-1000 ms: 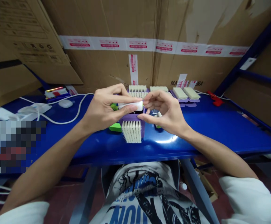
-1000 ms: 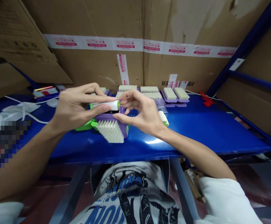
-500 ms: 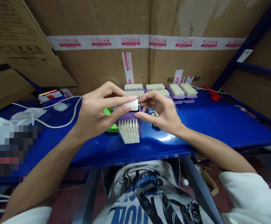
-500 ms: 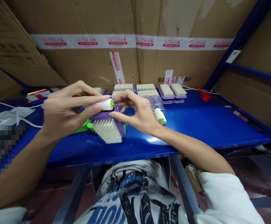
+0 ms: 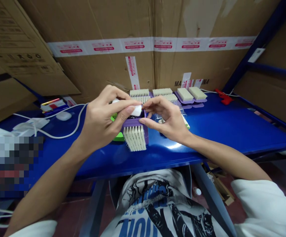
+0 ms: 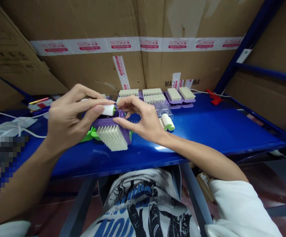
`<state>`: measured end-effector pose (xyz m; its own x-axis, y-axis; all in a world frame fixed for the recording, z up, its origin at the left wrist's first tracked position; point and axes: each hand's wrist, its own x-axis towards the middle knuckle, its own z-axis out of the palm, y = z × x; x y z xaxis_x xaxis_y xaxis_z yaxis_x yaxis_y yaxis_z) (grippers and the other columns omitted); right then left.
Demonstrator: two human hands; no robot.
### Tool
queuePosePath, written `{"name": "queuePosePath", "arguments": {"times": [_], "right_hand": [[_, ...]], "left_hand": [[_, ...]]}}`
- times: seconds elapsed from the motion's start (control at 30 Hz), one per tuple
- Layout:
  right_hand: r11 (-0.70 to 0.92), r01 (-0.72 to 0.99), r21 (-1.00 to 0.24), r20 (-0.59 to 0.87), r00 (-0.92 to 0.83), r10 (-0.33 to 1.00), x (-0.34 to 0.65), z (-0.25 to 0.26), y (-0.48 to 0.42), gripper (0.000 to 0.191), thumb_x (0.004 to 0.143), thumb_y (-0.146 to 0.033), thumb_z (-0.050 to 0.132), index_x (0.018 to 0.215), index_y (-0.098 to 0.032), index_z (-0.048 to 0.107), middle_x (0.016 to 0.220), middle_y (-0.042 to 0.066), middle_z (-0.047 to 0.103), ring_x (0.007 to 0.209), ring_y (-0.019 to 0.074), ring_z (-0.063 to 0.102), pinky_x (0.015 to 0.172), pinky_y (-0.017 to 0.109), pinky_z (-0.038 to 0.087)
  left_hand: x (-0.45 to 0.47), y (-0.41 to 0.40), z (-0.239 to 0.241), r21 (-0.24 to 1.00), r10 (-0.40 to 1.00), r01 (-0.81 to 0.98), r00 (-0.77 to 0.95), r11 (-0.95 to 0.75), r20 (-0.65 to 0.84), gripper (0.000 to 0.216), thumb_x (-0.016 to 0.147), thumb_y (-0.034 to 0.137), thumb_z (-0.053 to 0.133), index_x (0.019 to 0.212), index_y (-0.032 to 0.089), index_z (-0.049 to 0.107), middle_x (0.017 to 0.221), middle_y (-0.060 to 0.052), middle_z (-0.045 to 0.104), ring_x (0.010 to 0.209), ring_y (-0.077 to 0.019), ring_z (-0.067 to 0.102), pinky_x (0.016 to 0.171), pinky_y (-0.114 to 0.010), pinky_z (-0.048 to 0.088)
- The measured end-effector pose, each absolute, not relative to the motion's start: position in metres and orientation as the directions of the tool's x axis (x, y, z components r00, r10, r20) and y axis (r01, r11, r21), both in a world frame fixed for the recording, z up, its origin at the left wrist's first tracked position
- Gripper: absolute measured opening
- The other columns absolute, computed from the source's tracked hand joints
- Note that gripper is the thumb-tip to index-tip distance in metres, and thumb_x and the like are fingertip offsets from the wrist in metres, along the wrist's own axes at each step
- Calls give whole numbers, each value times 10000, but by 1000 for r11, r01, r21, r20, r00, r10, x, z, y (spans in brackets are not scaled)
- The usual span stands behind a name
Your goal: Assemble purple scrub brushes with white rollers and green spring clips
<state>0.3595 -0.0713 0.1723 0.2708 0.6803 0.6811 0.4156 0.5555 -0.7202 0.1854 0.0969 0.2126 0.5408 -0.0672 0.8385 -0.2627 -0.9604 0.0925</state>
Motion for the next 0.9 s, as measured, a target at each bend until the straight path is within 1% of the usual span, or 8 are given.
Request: {"name": "queuePosePath", "arguments": {"times": [0.17, 0.33, 0.53, 0.63, 0.7, 0.77, 0.83, 0.9], "right_hand": [[544, 397, -739, 663, 288, 691, 362, 171, -71, 572, 871, -624, 1021, 1191, -248, 732, 1212, 71, 798, 1085, 224, 787, 984, 398, 723], [573, 386, -723, 683, 277, 675, 360, 170, -70, 594, 868, -652, 1024, 1176, -241, 725, 1218, 68, 809, 1052, 211, 795, 951, 375, 722], [642, 397, -656, 748, 231, 622, 361, 165, -67, 482, 939, -538, 1007, 1186, -225, 735, 1179, 45, 811, 1003, 169, 784, 906, 311, 696], [639, 511, -575, 800, 188, 570, 361, 162, -67, 441, 1025, -482, 934, 1339, -240, 742, 1227, 57, 819, 1078, 194, 793, 916, 326, 693], [610, 637, -471, 840, 114, 530, 362, 163, -69, 402, 1093, -416, 859, 1443, -254, 749, 1329, 76, 819, 1140, 208, 790, 966, 355, 688], [575, 734, -361, 864, 32, 502, 363, 167, -72, 358, 1129, -361, 809, 1473, -267, 778, 1420, 86, 811, 1210, 222, 786, 1033, 384, 677], [557, 773, -306, 876, -2, 483, 364, 171, -75, 313, 1130, -323, 807, 1436, -263, 819, 1421, 84, 830, 1256, 230, 793, 1052, 383, 672], [539, 778, -323, 880, 37, 473, 367, 176, -78, 245, 1116, -299, 826, 1353, -250, 858, 1349, 69, 869, 1193, 218, 822, 1002, 361, 680]], "left_hand": [[189, 98, 209, 107, -49, -266, 520, -958, 853, 213, 1154, 465, 744, 1304, 432, 892, 1101, -51, 812, 1002, -253, 754, 887, -454, 675], [193, 94, 205, 116, -76, -332, 512, -936, 856, 202, 1140, 430, 776, 1291, 397, 907, 1082, -47, 823, 967, -239, 752, 826, -404, 639], [191, 91, 206, 235, 58, -270, 535, -934, 843, 246, 1102, 496, 810, 1217, 319, 936, 1001, -51, 827, 901, -214, 740, 809, -361, 623], [189, 91, 204, 326, 124, -304, 533, -895, 837, 270, 1047, 504, 890, 1249, 329, 926, 1025, -43, 843, 895, -215, 741, 830, -372, 625], [190, 92, 200, 357, 152, -317, 522, -878, 839, 317, 1013, 495, 938, 1282, 330, 915, 995, -28, 836, 859, -202, 730, 811, -361, 611], [192, 92, 194, 368, 165, -339, 501, -866, 849, 393, 975, 508, 979, 1305, 311, 900, 986, -22, 835, 843, -187, 740, 789, -337, 606], [195, 91, 187, 424, 191, -386, 512, -819, 837, 543, 930, 554, 1013, 1371, 284, 847, 1094, -45, 855, 946, -205, 799, 835, -324, 645], [199, 90, 180, 513, 234, -444, 544, -735, 806, 703, 878, 585, 1046, 1436, 271, 755, 1278, -86, 841, 1137, -245, 833, 921, -329, 691]]}}
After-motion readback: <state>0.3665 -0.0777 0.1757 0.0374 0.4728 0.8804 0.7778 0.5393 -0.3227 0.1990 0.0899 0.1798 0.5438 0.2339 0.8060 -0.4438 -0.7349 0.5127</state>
